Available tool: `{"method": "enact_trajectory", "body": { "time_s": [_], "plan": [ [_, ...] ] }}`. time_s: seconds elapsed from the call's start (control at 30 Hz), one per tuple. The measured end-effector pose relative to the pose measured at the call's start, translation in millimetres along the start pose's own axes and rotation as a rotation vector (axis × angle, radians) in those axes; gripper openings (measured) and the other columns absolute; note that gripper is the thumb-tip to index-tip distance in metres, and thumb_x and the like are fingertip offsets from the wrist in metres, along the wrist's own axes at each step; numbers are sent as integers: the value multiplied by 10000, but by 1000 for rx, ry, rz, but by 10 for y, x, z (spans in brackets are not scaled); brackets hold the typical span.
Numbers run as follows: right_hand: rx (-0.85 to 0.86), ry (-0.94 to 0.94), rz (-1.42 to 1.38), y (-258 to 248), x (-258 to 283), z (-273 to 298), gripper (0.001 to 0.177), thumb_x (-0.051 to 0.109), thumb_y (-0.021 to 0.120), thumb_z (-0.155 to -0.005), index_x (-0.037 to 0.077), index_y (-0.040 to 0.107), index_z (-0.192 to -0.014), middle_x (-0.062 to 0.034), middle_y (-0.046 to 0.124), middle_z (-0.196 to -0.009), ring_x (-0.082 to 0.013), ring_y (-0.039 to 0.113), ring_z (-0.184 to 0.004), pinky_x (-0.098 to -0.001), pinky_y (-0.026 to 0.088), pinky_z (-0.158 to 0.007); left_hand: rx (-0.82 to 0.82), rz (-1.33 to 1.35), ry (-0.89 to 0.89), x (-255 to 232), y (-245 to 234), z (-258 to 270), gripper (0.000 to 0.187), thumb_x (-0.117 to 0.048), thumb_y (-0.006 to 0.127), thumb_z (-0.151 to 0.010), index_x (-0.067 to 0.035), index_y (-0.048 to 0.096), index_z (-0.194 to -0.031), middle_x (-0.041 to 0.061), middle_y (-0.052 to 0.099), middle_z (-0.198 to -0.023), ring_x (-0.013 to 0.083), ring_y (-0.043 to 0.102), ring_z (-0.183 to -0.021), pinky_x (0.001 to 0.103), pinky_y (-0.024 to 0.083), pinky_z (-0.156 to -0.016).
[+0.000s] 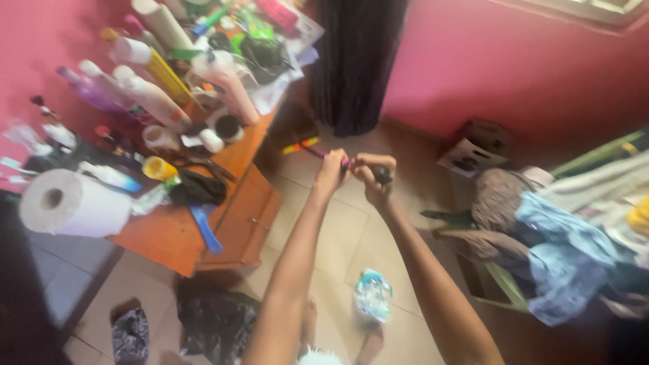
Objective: The recorder is attempting to assemble a broom by attaching the brush head to the handle.
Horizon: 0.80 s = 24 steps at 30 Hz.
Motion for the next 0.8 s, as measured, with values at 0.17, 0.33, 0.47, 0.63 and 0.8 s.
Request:
{"method": "enact_trajectory", "body": {
  "time_s": [0.17,0.33,0.47,0.63,0.8],
  "plan": [
    [58,133,-115,251,-350,103,137,49,658,-871,-63,710,-929,-121,728,-765,-130,635,-596,-259,471,-487,92,-14,26,500,130,423,97,-30,640,-873,-60,684,-792,213,691,-812,390,702,-755,473,550,-659],
    [148,220,159,377,569,53,186,108,611,-852,-31,733,-866,-99,682,-670,-98,541,-503,-245,405,-428,240,76,-135,-401,-300,746,73,-71,647,-893,-22,639,-839,229,693,-794,379,730,-789,458,574,-681],
    [172,193,-65,593,900,-44,203,143,661,-904,-3,646,-765,-62,588,-612,-95,486,-477,-272,383,-415,316,158,-160,-855,-560,858,98,-108,690,-854,-16,656,-847,242,699,-783,420,706,-789,491,560,-690],
    [216,3,-73,855,1618,-429,365,156,650,-971,36,539,-644,-1,427,-532,-88,411,-453,-297,356,-456,322,152,-71,-1261,-889,539,93,-137,679,-855,-50,698,-885,221,716,-816,408,718,-794,492,569,-727],
    [218,-82,-115,872,1823,-660,389,188,636,-994,35,435,-699,-4,353,-523,-97,352,-452,-313,312,-494,272,161,60,-1327,-975,53,112,-174,655,-893,-84,707,-934,205,722,-830,373,737,-793,471,586,-753]
  ]
}}
Point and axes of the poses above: each hand's wrist, its own z-axis away from the middle knuckle, its own y-axis out of the palm, x = y × z, the point moved 8 cm from there along -z, towards the middle knuckle
